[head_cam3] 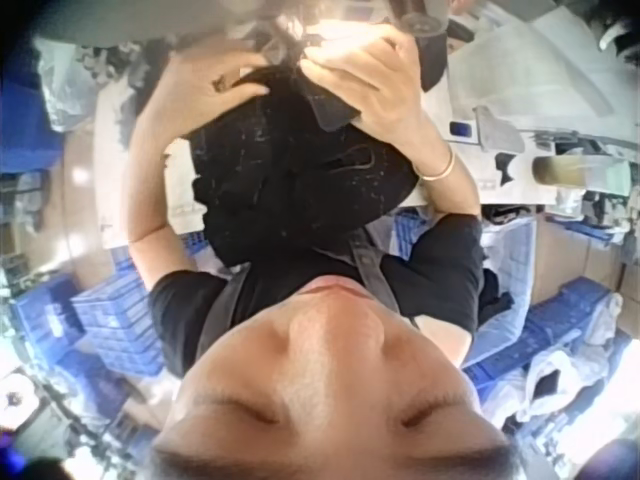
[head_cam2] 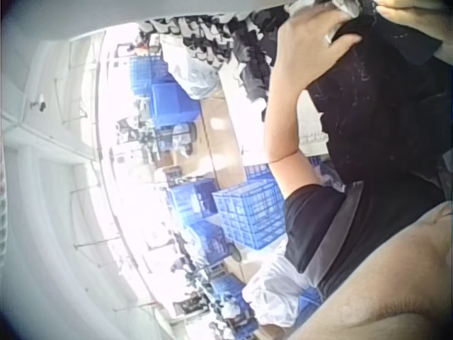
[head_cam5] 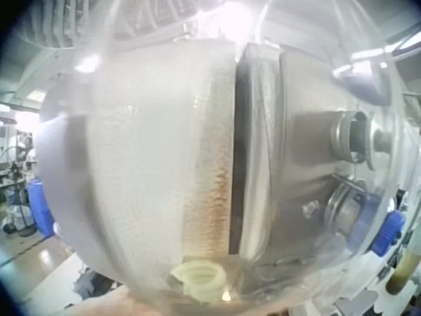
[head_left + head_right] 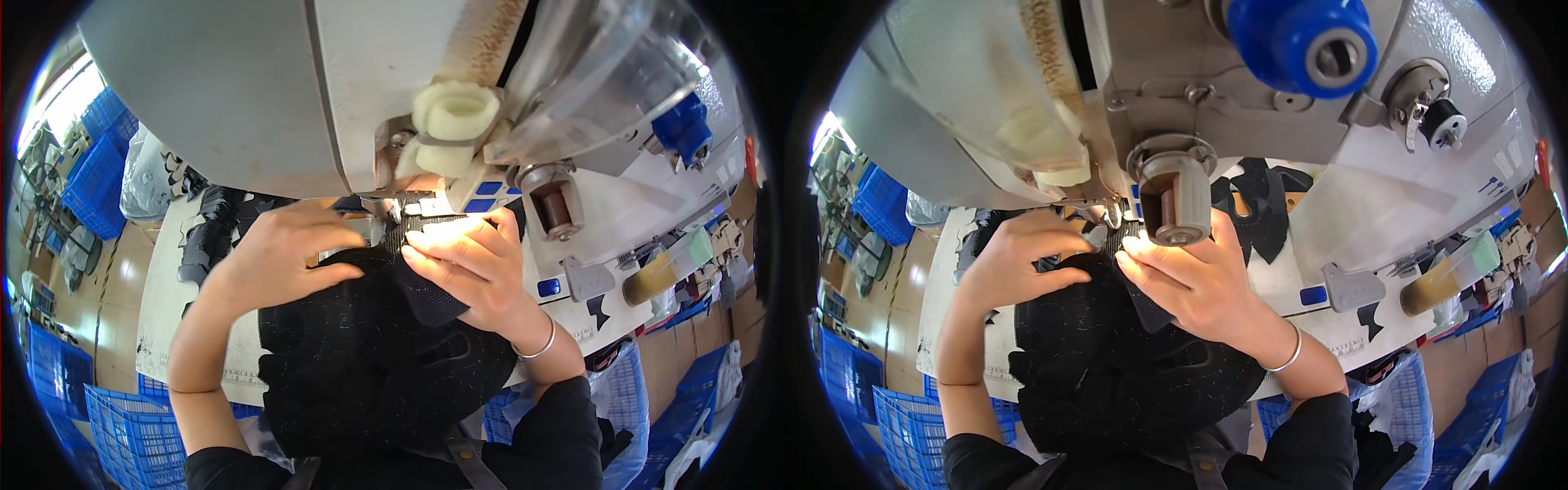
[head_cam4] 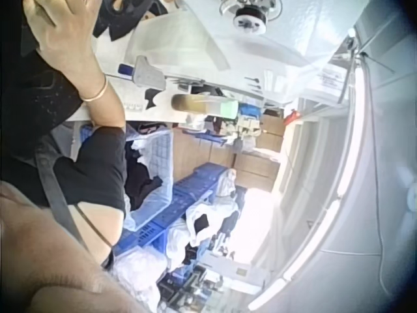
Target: The person aligns cut fabric pieces onto shoe upper components and stitches them together using a sewing machine.
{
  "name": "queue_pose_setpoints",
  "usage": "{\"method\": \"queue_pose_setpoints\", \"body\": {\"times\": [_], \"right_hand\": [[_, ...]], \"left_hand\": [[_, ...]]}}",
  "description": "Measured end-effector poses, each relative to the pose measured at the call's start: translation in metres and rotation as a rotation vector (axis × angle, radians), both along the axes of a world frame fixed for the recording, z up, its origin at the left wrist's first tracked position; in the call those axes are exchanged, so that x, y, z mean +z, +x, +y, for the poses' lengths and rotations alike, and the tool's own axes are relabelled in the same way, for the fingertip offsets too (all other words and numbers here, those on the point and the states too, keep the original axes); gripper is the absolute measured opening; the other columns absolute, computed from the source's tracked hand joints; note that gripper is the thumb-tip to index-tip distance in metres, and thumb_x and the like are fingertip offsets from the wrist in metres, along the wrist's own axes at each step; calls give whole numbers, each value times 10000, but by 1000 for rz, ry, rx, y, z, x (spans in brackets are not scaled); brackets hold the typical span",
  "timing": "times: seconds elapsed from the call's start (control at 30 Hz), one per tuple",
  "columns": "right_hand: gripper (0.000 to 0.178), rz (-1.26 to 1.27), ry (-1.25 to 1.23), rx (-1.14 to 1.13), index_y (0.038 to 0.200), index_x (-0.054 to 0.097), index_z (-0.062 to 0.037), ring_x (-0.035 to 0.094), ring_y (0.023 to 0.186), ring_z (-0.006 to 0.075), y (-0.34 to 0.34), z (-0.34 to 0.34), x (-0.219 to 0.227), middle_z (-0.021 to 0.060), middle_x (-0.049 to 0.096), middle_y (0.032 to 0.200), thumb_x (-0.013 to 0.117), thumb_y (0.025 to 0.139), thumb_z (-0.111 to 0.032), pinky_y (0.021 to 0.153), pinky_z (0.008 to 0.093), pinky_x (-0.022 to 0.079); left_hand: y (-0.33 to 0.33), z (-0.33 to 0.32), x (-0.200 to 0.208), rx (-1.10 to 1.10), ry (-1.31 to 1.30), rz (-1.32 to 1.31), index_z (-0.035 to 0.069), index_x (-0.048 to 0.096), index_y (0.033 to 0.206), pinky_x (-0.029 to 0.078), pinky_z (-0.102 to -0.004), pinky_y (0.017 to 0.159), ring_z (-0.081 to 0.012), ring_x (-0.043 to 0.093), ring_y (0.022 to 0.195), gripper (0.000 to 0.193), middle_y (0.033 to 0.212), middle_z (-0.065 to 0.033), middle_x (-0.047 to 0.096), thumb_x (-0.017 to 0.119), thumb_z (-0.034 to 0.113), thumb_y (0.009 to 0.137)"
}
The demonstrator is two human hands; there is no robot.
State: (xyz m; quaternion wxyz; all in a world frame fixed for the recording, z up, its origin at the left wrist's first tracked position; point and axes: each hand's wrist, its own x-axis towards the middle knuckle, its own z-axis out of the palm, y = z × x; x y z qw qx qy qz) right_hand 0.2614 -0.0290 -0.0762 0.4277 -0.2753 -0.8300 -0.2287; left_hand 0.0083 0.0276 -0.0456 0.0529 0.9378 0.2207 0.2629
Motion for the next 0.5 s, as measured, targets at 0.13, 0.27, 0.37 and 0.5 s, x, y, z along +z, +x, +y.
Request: {"method": "queue_pose_setpoints", "body": {"times": [0.13, 0.27, 0.37, 0.5], "right_hand": [[383, 38, -146, 20, 1014, 716, -130, 608, 838, 188, 6, 0, 8, -9, 667, 1022, 675, 644, -40, 845, 434, 371], [317, -104, -105, -187, 987, 712, -100, 577, 865, 213, 5, -16, 17, 7, 645, 944, 684, 672, -94, 859, 425, 381], [198, -212, 132, -157, 872, 687, -85, 547, 757, 141, -11, -28, 18, -14, 594, 875, 685, 675, -100, 781, 336, 413], [185, -140, 148, -117, 887, 698, -106, 609, 738, 120, -16, -26, 5, -12, 674, 900, 717, 703, -103, 821, 328, 393]], "left_hand": [[-11, 21, 15, -19, -633, 177, -1, 663, 1103, 512, -303, 763, -202, 667, 819, 328, 950, -129, 706, 715, 174, 831], [-28, 30, 2, -187, -1211, -124, -56, 617, 1218, 484, -248, 806, -99, 604, 867, 390, 987, -62, 692, 658, 195, 922], [-26, 27, -4, -250, -1240, -123, -46, 606, 1247, 474, -236, 814, -87, 586, 884, 403, 1014, -62, 682, 651, 200, 931], [-27, 18, -5, -202, -1062, -121, 13, 638, 1230, 479, -250, 781, -86, 583, 878, 328, 983, -51, 680, 617, 178, 948]]}}
